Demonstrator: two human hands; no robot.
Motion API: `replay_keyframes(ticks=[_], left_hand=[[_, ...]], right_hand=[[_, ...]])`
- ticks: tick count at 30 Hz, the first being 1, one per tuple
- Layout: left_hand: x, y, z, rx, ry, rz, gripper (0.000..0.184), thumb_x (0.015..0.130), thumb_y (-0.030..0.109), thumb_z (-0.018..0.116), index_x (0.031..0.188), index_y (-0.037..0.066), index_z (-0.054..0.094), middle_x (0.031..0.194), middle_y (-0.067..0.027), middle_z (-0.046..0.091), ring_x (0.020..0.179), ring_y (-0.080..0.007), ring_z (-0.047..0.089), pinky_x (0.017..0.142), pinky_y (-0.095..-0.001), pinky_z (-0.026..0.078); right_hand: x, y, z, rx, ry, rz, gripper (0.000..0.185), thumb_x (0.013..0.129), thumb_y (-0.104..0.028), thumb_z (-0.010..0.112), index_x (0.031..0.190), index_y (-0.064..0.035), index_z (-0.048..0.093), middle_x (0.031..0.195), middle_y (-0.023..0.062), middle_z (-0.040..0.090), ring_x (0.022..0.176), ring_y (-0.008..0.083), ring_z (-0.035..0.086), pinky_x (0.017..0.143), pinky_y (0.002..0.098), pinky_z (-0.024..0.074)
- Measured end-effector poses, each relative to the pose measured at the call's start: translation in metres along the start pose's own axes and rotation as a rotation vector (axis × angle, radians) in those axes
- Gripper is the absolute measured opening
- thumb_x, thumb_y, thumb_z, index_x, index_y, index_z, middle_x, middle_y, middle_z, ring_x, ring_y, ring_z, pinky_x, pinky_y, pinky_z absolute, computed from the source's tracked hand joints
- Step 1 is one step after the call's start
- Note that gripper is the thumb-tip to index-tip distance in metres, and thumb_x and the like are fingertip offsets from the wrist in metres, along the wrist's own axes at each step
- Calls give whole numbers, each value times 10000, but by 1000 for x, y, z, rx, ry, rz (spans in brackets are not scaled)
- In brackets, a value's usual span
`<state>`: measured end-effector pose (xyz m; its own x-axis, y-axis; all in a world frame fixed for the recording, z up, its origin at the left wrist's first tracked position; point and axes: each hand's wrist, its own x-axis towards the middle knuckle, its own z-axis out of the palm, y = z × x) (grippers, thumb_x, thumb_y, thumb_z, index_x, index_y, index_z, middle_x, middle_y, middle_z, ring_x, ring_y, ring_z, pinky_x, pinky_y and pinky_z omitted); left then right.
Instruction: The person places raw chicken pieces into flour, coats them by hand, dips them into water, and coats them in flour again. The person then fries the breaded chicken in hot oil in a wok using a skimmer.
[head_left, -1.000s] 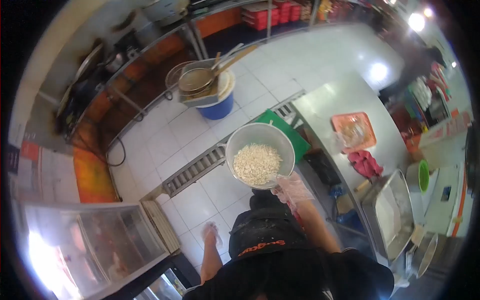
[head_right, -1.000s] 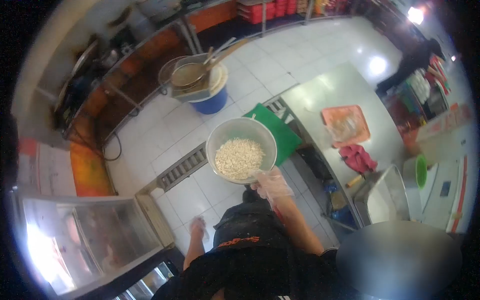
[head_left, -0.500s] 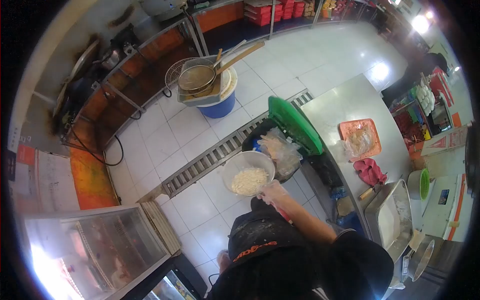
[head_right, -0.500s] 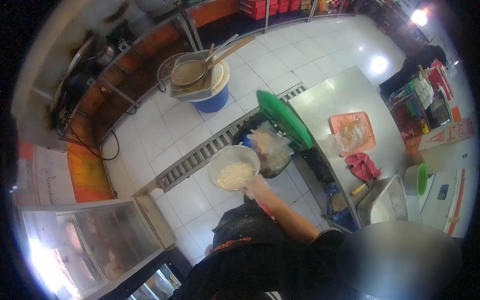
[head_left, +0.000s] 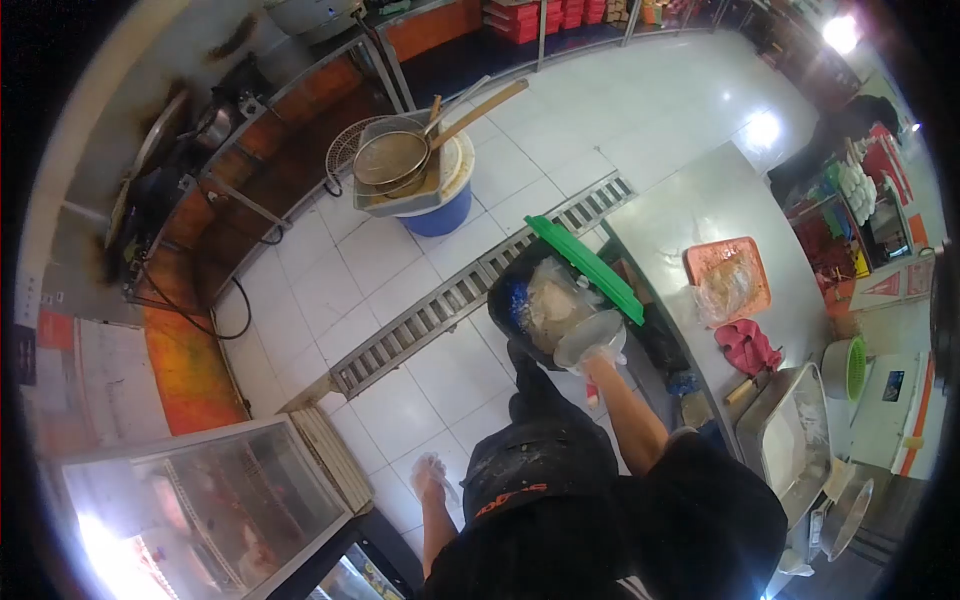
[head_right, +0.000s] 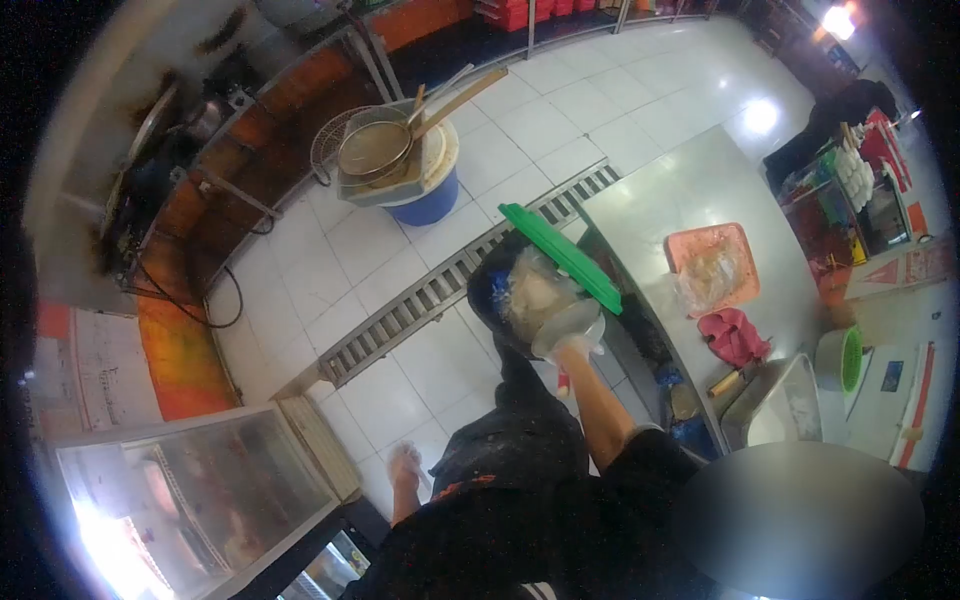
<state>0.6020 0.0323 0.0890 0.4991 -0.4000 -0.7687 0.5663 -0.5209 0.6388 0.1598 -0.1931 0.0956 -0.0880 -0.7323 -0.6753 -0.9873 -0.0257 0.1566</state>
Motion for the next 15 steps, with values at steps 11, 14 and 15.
replay_keyframes(ticks=[11,14,15], left_hand=[[19,-81,-74,1447,-346,475,243,948,234,515,958,60,684,883,-150,684,779,-265,649,686,-383,518],[67,-99,-88,1717,-551,640,303,933,308,507,1045,97,694,969,-178,691,889,-307,647,797,-429,500],[56,-99,-84,1593,-552,589,323,933,333,507,1040,91,693,968,-184,691,903,-312,646,805,-436,493]], right_hand=[[22,40,162,620,242,-101,90,778,-146,739,829,-72,743,715,82,704,582,194,657,447,337,478],[-31,51,193,1168,489,23,110,827,-142,698,792,-38,695,659,77,658,528,149,602,403,290,421],[-64,60,189,1285,396,69,110,828,-143,694,816,-34,697,661,74,660,524,143,601,405,289,422]])
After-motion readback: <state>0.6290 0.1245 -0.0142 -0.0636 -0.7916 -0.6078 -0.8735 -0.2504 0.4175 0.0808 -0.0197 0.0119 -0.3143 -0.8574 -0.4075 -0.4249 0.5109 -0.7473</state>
